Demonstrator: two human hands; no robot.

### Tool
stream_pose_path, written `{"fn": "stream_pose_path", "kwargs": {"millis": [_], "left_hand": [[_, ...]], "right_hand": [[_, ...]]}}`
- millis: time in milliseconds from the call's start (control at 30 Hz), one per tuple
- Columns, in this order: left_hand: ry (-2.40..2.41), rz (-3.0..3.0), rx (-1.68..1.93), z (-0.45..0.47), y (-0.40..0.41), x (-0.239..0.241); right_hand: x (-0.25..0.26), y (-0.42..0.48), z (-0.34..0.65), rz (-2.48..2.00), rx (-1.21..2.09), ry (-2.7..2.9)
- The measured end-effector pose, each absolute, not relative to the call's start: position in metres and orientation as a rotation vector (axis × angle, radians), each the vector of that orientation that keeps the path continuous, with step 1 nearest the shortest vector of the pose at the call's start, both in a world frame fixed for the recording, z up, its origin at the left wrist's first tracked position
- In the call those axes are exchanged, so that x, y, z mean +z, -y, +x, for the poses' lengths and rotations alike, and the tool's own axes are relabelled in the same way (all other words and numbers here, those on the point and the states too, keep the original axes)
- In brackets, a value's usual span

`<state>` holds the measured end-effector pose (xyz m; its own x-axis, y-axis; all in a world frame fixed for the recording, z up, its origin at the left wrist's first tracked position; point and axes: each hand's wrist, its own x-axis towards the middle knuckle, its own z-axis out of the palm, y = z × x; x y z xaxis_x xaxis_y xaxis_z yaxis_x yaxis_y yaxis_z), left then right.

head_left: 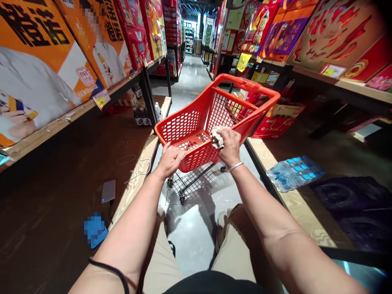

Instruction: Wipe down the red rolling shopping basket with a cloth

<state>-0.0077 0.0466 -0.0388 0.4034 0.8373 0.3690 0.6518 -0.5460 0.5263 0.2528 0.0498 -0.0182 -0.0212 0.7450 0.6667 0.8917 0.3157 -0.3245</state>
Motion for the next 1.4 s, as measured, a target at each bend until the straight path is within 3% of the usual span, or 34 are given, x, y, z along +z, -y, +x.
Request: {"fn": "stream_pose_path", "kwargs": {"millis": [267,467,767,933,1100,1400], "left_hand": [[-1.303,2.19,0.913,-0.012,-0.067,-0.036],[-1.3,2.186,0.835,-0.01,-0.075,-0.029],[-1.377,2.168,0.812,-0.001,-0.069,-0.024],[-1.362,2.168,0.847,-0.001,-0.062,-0.028],[-1.391,2.198,0.82,0.002,-0.059,-0.029],[-1.389,2.267,0.745,0.003,-0.054,-0.019]], "right_hand": [[-0.064,-0.007,0.174,-1.122,-0.125,2.253],[-0.063,-0.029,0.189,-1.302,-0.083,2.121],[-0.145,0.005,0.173,-1.26,-0.007,2.251],[-0.104,-0.009,0.199,-1.268,-0.085,2.082],[-0.059,-0.044,0.219,-1.359,-0.243,1.576],[-0.145,0.002,0.185,-1.425,-0.059,1.998]]}}
